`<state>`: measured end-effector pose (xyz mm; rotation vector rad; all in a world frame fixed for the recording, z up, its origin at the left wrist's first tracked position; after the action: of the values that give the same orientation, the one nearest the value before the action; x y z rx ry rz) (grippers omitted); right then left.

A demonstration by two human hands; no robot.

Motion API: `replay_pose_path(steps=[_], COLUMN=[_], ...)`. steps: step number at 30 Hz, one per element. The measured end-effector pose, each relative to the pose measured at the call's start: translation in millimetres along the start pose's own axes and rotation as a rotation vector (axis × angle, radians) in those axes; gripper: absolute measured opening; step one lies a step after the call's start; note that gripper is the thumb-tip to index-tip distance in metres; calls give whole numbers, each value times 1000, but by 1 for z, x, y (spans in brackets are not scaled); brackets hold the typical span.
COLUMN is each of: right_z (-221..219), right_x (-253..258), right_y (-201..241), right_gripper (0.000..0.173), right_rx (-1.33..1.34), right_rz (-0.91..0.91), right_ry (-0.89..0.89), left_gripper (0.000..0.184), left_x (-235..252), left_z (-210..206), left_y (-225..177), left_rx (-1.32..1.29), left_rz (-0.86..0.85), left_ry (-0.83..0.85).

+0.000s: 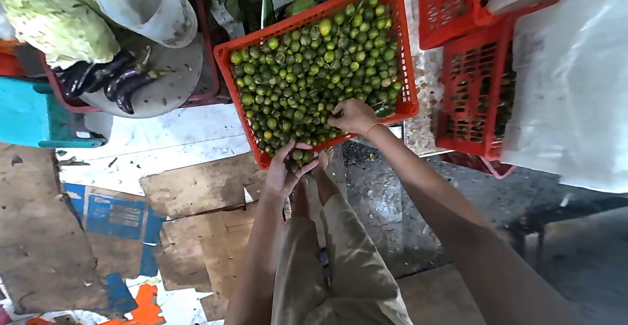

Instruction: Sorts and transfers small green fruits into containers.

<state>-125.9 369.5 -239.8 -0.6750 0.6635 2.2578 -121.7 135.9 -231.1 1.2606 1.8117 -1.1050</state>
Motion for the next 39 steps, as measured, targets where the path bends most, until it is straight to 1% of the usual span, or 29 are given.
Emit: replay_pose_path(steps=[2, 5, 7, 9, 11, 14, 16, 18, 22, 23, 24, 25, 27, 28, 29, 30, 31, 32, 34, 36, 39], right_z=[0, 0, -2, 1, 6, 5, 5, 5, 2, 6, 16, 30, 61, 67, 66, 62, 58, 54, 49, 46, 45], right_x=[3, 3, 4, 10, 16, 13, 6, 4, 16, 19, 22, 23, 21, 19, 16, 12, 6, 1, -8, -14, -20], right_y=[-3, 5, 10, 8, 4, 10, 25, 36, 23, 18, 13, 8, -3, -10, -14, -15, -15, -14, -13, -14, -14], right_gripper=[44, 45, 44, 41, 38, 44, 40, 37, 49, 51, 51, 49, 37, 28, 24, 30, 37, 44, 49, 47, 36], right_rx=[23, -140, -189, -132, -80, -237, -331, -369, -343, -280, -159, 20, 422, 666, 930, 1169, 1331, 1432, 1524, 1586, 1683], right_rz=[-14, -4, -1, -11, 20, 80, 95, 93, 108, 106, 101, 93, 71, 44, 0, -26, -27, -20, 8, 44, 136], right_ry=[-19, -4, 15, 35, 40, 119, 120, 112, 177, 163, 118, 54, -53, -61, 7, 119, 213, 260, 282, 300, 357], left_gripper=[52, 52, 52, 52, 52, 51, 51, 51, 50, 50, 50, 50, 50, 51, 51, 51, 51, 52, 53, 53, 52], left_x=[1, 2, 2, 2, 1, 1, 1, 1, 0, 0, 1, 1, 1, 0, 1, 0, 0, 0, 0, 0, 0], left_z=[-4, -7, -9, -10, -9, -8, -8, -8, -7, -7, -7, -7, -4, -3, -2, -2, -3, -3, -3, -4, -5], left_y=[0, -1, -2, -3, -4, -4, -3, -3, -4, -4, -4, -4, -4, -4, -3, -3, -3, -3, -1, 1, 4], left_rx=[13, 19, 23, 15, 4, 0, 4, 3, -9, -14, -21, -27, -39, -42, -43, -40, -33, -32, -47, -57, -50], left_rz=[2, 6, 6, 6, 7, 8, 11, 15, 13, 14, 15, 14, 14, 12, 6, -1, -8, -10, -6, 5, 17], left_ry=[5, 8, 6, 2, 2, 5, 3, 1, 11, 14, 21, 26, 23, 22, 20, 12, 7, 7, 15, 1, -2])
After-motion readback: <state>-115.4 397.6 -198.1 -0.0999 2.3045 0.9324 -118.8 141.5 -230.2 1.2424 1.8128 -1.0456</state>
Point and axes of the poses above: each hand's wrist, its own x-axis towards the middle knuckle, its own z-axis out of the back of the hand, y = z × x, the point moved 8 cm from there along x, towards the middle knuckle, and after that the axes turned 13 degrees about -y, right-handed, at the moved point
